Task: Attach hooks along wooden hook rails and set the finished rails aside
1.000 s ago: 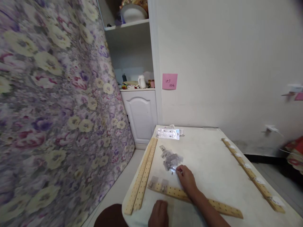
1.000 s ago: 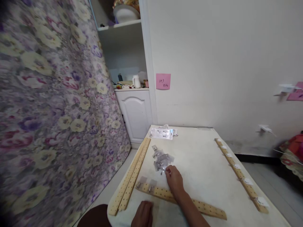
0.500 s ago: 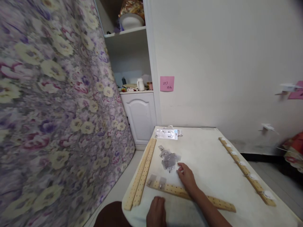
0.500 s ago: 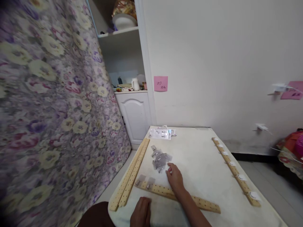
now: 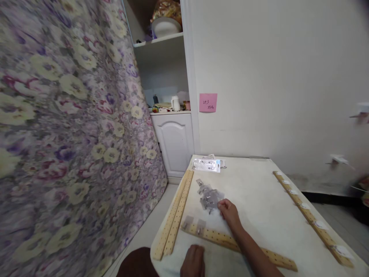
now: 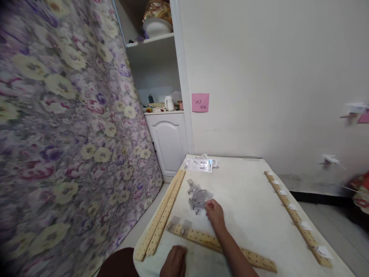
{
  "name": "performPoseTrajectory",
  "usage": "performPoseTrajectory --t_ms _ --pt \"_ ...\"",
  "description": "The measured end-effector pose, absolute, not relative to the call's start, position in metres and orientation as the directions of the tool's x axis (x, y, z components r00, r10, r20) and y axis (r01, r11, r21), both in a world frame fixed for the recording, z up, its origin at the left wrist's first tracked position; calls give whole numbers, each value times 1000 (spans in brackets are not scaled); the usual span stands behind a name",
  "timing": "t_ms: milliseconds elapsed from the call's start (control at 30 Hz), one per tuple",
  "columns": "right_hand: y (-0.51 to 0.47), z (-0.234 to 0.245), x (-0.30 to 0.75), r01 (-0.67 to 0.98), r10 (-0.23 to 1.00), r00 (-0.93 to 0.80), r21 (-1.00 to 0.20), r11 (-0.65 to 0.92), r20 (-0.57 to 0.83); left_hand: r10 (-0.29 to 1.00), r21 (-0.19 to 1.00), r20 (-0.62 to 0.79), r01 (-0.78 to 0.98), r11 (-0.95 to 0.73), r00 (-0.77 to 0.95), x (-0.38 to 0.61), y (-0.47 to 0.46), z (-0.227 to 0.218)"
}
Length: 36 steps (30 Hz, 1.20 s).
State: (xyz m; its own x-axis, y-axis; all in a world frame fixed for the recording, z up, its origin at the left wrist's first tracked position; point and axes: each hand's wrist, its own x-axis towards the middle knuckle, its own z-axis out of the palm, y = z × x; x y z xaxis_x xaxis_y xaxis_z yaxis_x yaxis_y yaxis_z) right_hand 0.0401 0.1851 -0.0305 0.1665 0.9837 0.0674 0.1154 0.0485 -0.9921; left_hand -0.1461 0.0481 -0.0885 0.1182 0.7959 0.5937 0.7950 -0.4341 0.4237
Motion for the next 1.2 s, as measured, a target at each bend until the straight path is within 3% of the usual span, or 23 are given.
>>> performPoseTrajectory --t_ms 167,400,700,800,967,1200 --pt "162 -13 59 -12 959 261 -993 120 113 777 385 605 790 -476 173 -151 49 -83" --pt "139 -4 74 11 955 256 -988 154 151 785 392 602 803 -450 146 -148 47 -71" --pt "127 -8 98 280 940 264 -950 139 216 882 686 458 588 -429 110 -120 29 -23" --pt "117 2 103 237 958 222 -963 126 180 915 766 385 511 -390 120 -99 28 -7" --pt "94 21 112 181 993 74 -980 82 97 980 906 199 383 -183 -3 -65 39 4" --pt "70 11 114 81 995 -97 -997 -3 -11 999 988 43 149 -42 -3 -38 38 -5"
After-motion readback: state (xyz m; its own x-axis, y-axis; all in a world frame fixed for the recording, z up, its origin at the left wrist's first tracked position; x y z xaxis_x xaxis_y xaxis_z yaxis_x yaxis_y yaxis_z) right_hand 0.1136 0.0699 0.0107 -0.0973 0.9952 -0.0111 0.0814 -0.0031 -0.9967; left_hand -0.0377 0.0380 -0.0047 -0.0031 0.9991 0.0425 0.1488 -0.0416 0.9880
